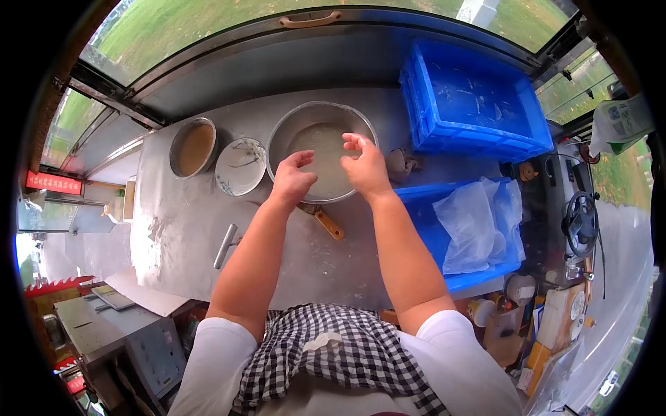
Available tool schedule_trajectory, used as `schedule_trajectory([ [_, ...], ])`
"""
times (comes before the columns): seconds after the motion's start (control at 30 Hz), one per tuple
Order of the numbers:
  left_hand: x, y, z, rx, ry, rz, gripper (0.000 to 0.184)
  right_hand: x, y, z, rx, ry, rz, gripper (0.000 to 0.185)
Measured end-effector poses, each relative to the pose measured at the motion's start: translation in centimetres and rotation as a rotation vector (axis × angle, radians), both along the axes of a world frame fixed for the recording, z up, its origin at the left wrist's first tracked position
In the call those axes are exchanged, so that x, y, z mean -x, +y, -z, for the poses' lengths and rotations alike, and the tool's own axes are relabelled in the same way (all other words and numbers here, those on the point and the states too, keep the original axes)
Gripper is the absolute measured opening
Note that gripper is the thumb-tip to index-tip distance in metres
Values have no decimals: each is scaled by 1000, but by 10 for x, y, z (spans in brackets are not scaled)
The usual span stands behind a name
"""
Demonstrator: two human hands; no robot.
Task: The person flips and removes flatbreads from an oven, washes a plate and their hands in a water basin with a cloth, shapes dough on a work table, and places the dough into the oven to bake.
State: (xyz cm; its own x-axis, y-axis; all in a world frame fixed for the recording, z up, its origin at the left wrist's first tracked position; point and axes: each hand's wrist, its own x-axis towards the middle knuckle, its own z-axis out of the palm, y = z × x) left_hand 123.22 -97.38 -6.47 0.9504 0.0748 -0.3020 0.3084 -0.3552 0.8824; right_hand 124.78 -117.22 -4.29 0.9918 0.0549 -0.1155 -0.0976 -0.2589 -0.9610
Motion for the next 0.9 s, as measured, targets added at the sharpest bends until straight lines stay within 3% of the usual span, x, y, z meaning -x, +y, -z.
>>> schedule_trajectory([
  [0.1,4,-10,-21,95,104,33,75,-3,0,34,77,-42,-97,59],
  [0.23,-5,-7,-41,490,70,-72,55,9,4,-24,-427,150,-17,54],
  [0.27,-4,-9,-48,682,59,-105,44,8,4,-27,-678,243,-34,51],
  [0.37,-10,-4,-42,997,103,-131,43,-8,0,-6,-884,315,-45,51],
  [0.4,-14,-4,-24,272,157,-147,44,-17,3,20,-270,183,-4,53],
  [0.43,-11,-7,-27,-194,201,25,46,-15,7,19,9,147,71,54],
  [0.5,-6,-3,4,-57,-92,-44,52,-5,4,-6,-516,238,104,54],
  [0.6,3,-14,-26,491,120,-225,63,1,1,-14,-736,322,57,58],
  [0.67,1,-9,-13,424,65,-127,70,-2,4,-6,-638,288,28,57],
  [0.8,18,-17,-42,335,94,-22,81,6,7,-3,-356,264,-41,62],
  [0.83,19,-19,-50,304,90,-10,83,7,9,-11,-429,304,-9,64],
  [0.9,20,-19,-58,500,100,-113,63,16,10,-31,-571,393,62,67],
])
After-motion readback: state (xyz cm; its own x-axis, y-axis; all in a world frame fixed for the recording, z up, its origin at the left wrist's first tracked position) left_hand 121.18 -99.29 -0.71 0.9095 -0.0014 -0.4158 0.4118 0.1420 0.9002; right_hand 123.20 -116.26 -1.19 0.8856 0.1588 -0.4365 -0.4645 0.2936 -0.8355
